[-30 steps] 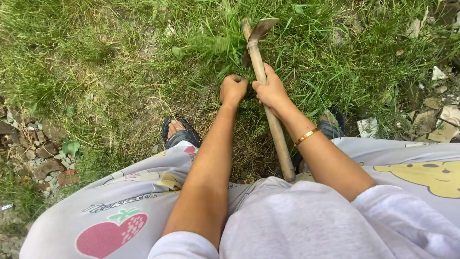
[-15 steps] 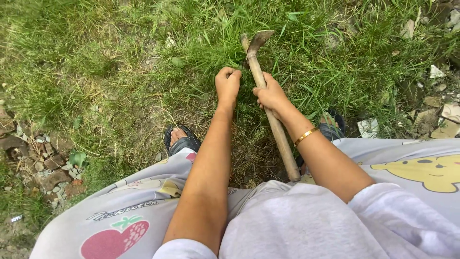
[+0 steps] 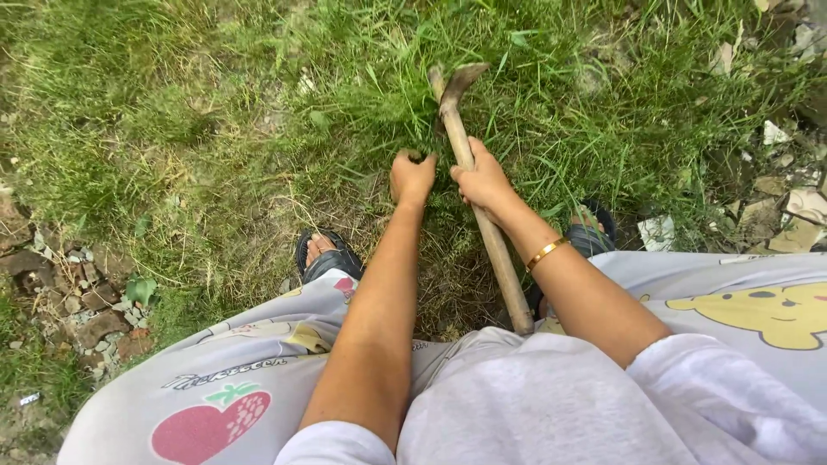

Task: Picking weeds and leaves from the ground using a small pickaxe.

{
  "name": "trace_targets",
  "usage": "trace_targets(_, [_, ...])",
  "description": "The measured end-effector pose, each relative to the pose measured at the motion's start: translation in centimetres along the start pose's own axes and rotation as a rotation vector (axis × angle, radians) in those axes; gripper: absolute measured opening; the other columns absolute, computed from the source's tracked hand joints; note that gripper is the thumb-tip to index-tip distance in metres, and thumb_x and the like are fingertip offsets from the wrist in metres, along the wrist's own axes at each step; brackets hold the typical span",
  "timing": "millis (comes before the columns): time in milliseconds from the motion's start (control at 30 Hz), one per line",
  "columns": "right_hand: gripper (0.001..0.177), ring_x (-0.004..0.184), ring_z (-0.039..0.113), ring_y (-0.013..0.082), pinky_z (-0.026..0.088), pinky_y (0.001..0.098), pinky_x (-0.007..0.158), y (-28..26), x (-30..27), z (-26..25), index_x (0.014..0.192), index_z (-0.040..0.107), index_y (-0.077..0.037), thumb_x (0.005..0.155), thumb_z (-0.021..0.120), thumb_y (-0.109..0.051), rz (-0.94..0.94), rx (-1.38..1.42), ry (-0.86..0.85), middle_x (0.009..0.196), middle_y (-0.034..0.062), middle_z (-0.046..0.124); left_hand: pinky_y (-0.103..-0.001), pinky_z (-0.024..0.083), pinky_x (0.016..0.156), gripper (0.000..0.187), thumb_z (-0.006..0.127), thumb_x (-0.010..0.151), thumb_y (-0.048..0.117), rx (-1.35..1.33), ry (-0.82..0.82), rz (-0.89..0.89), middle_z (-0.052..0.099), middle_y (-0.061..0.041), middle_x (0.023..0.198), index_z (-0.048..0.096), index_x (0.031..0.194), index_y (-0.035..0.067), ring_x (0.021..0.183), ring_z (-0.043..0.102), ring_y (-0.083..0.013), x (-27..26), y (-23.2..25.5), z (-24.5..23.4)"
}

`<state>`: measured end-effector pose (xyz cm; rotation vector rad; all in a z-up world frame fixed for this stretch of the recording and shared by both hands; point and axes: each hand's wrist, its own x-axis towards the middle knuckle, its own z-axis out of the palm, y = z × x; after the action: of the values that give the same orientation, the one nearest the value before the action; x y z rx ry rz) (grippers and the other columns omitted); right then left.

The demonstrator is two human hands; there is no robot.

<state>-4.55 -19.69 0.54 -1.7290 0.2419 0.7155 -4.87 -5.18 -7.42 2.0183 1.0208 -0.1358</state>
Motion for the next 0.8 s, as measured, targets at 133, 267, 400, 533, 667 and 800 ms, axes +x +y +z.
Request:
trace_targets(133, [0.059,0.057,0.054,0.0093,0.046,0.0261,0.045,-0.1,0.3,-0.5,0.149,0.045,-0.007,0.093,0.062,-0.004,0.084,0.088,-0.04,0.086,0.0044,0.06,-0.039,0.054,0.079,0.026,0.071,0.078,0.027,-0.049,0.015,0.04,0.075,-0.009,0.094,0.078,0.1,0.014,0.089,0.072,-0.0284,2.9,-2.6,2.4])
trace_targets(267, [0.064,0.057,0.054,0.0081,0.047,0.0254,0.045,-2.1,0.8,-1.5,0.151,0.036,-0.011,0.093,0.062,-0.003,0.064,0.203,0.052,0.089,0.0028,0.061,-0.038,0.048,0.072,0.02,0.073,0.09,0.02,-0.534,-0.046,0.231,0.065,-0.008,0.084,0.071,0.085,0.001,0.073,0.055,-0.0167,3.6,2.1,0.3])
trace_targets(400, [0.056,0.058,0.053,0.0078,0.047,0.0243,0.045,-4.5,1.2,-3.3,0.148,0.044,-0.01,0.095,0.061,-0.004,-0.046,0.309,0.131,0.089,0.0014,0.059,-0.033,0.055,0.075,0.003,0.06,0.085,0.012,-1.021,-0.566,0.252,0.067,-0.004,0.091,0.063,0.085,0.01,0.085,0.066,-0.014,-1.1,12.6,-8.0])
trace_targets(533, [0.055,0.058,0.053,0.0076,0.046,0.0236,0.046,-6.1,0.6,-4.0,0.148,0.044,-0.012,0.096,0.06,-0.003,-0.065,0.357,0.138,0.085,0.0017,0.057,-0.035,0.061,0.086,0.003,0.056,0.08,0.009,-1.112,-0.793,0.424,0.074,-0.011,0.102,0.059,0.08,0.011,0.096,0.074,-0.0199,-3.8,16.9,-11.6])
trace_targets(667, [0.054,0.058,0.052,0.0078,0.045,0.0245,0.044,-7.4,-0.7,-2.5,0.146,0.045,-0.012,0.094,0.06,-0.003,-0.082,0.276,0.135,0.085,-0.0001,0.058,-0.034,0.063,0.084,0.005,0.057,0.079,0.008,-1.001,-0.857,0.534,0.071,-0.009,0.098,0.06,0.077,0.01,0.091,0.071,-0.0181,-0.4,19.3,-10.8])
trace_targets(800, [0.057,0.058,0.052,0.0071,0.046,0.0237,0.046,-8.7,-2.0,0.1,0.148,0.044,-0.013,0.095,0.061,-0.004,-0.085,0.3,0.023,0.083,-0.0009,0.057,-0.026,0.053,0.067,0.008,0.063,0.084,0.013,-0.359,-0.891,0.721,0.067,0.0,0.08,0.067,0.078,0.009,0.072,0.06,-0.0087,2.4,23.1,-15.3])
